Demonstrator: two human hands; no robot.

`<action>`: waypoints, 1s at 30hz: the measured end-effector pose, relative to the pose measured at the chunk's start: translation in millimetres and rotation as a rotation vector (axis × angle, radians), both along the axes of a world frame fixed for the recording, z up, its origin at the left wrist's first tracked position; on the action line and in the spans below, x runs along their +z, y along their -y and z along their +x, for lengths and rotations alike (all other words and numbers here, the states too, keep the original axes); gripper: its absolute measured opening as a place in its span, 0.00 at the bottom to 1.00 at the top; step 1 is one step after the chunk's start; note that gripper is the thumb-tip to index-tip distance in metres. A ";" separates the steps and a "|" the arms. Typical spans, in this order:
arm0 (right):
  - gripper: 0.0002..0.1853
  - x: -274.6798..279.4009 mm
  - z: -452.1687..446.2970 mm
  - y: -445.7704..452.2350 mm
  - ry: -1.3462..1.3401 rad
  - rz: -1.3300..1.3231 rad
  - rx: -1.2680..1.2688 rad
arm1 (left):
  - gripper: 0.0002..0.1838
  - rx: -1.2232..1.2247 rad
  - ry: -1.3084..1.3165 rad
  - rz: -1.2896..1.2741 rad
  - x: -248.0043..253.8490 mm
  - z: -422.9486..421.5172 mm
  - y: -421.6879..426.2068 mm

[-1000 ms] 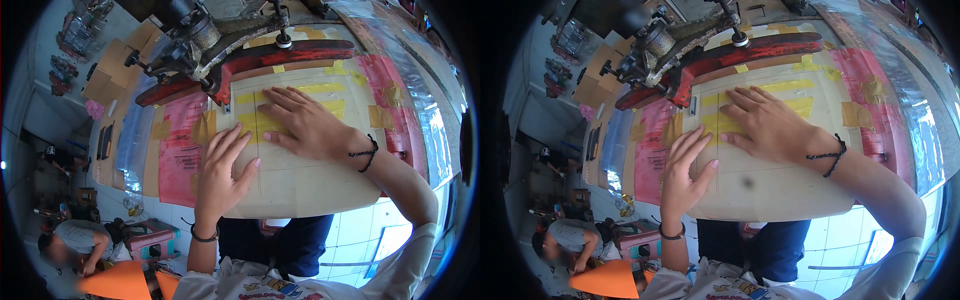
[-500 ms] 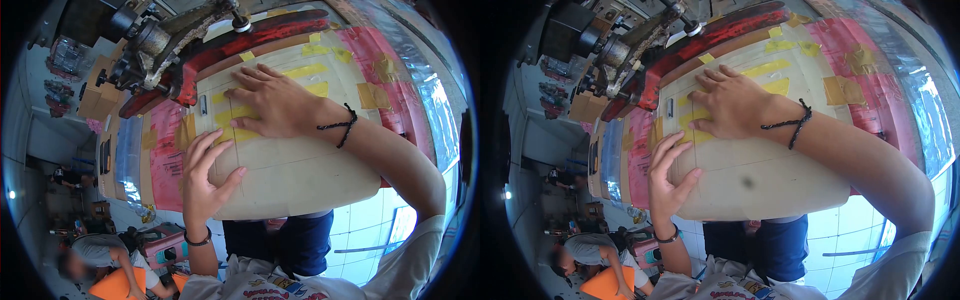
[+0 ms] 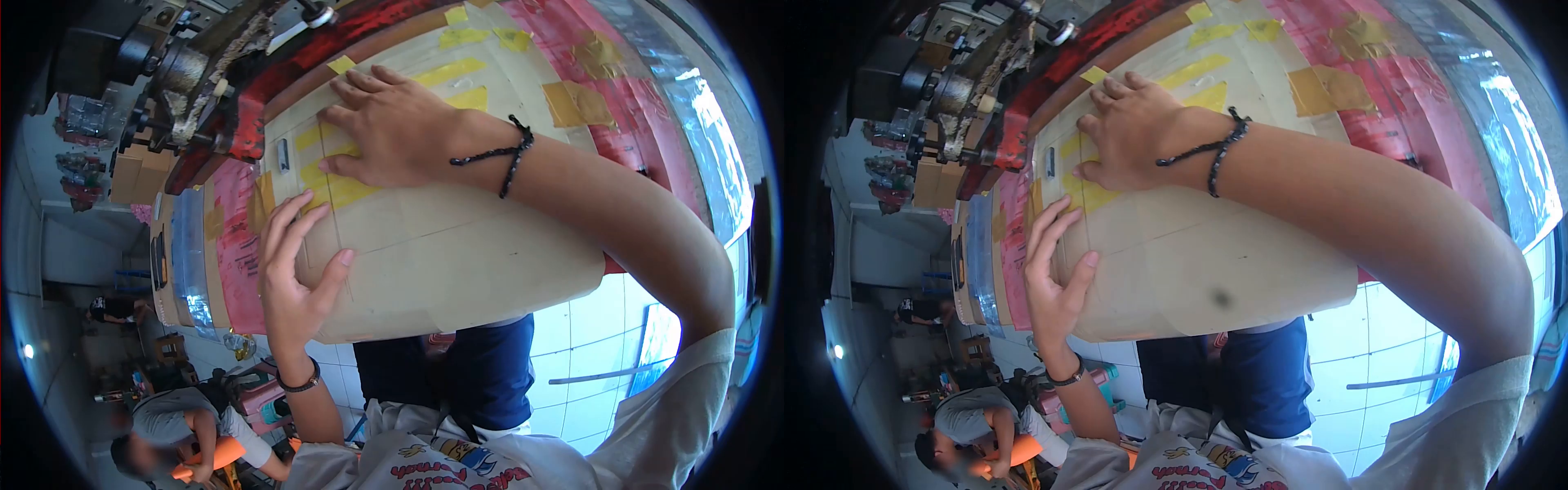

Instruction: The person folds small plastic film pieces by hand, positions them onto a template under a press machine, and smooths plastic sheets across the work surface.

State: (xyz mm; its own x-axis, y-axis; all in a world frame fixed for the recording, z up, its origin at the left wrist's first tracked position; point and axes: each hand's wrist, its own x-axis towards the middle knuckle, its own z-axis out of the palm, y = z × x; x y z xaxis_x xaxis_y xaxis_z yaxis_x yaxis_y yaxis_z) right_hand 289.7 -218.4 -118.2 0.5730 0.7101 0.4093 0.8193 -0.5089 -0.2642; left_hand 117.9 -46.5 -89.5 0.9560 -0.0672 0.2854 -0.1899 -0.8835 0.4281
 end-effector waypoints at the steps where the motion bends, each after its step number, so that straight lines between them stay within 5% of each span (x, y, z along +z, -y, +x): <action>1: 0.36 -2.6 1.7 -1.2 0.019 0.036 0.001 | 0.26 0.004 0.001 0.003 -0.4 0.3 0.3; 10: 0.21 12.1 -18.7 3.0 -0.037 0.040 0.276 | 0.25 0.064 -0.024 -0.046 -3.9 2.0 2.2; 30: 0.21 10.2 -25.2 16.7 0.044 0.163 0.287 | 0.27 -0.109 -0.168 0.212 19.8 82.5 -13.9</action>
